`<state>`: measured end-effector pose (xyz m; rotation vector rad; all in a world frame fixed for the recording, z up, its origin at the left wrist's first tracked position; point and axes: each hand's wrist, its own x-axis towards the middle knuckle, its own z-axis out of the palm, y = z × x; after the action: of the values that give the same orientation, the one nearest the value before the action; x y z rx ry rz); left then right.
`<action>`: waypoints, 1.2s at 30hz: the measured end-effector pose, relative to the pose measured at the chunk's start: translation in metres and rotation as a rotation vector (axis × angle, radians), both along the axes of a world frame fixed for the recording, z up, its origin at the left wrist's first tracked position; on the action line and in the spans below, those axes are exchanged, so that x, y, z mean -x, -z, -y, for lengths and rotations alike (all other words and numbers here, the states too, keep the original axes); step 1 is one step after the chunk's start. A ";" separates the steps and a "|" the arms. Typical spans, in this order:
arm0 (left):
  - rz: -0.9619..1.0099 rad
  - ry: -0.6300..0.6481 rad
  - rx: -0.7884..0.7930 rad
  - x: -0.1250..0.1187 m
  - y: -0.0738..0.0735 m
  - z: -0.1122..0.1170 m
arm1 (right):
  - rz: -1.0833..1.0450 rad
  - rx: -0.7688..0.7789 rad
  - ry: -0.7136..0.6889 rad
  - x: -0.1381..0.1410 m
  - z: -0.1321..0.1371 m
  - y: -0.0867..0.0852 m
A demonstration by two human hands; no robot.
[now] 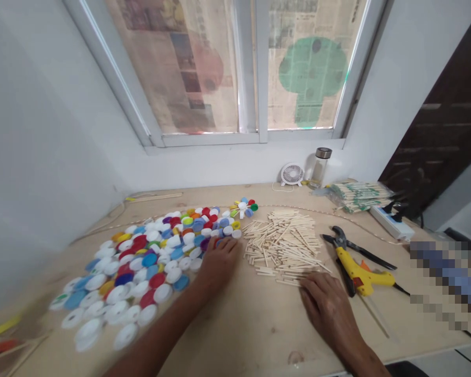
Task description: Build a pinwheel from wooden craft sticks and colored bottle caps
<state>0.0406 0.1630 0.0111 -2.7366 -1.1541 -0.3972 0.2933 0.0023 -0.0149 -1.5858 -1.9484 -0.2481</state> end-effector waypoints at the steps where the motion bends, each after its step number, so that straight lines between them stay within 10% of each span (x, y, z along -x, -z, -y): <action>1: -0.002 -0.002 0.002 0.007 0.000 0.003 | 0.006 -0.001 0.004 0.000 0.000 0.000; 7: -0.004 -0.013 0.013 0.035 -0.009 0.019 | 0.024 0.003 0.007 -0.001 -0.001 0.002; 19: 0.005 -0.093 -0.055 -0.020 -0.001 -0.037 | 0.068 -0.040 0.004 -0.004 0.000 0.008; 36: 0.015 -0.074 -0.098 0.066 0.003 0.037 | 0.096 -0.062 -0.002 -0.008 -0.002 0.007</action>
<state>-0.0254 0.1259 0.0080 -2.6039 -1.2019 -0.4523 0.3012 0.0044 -0.0223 -1.5573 -1.9951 -0.3872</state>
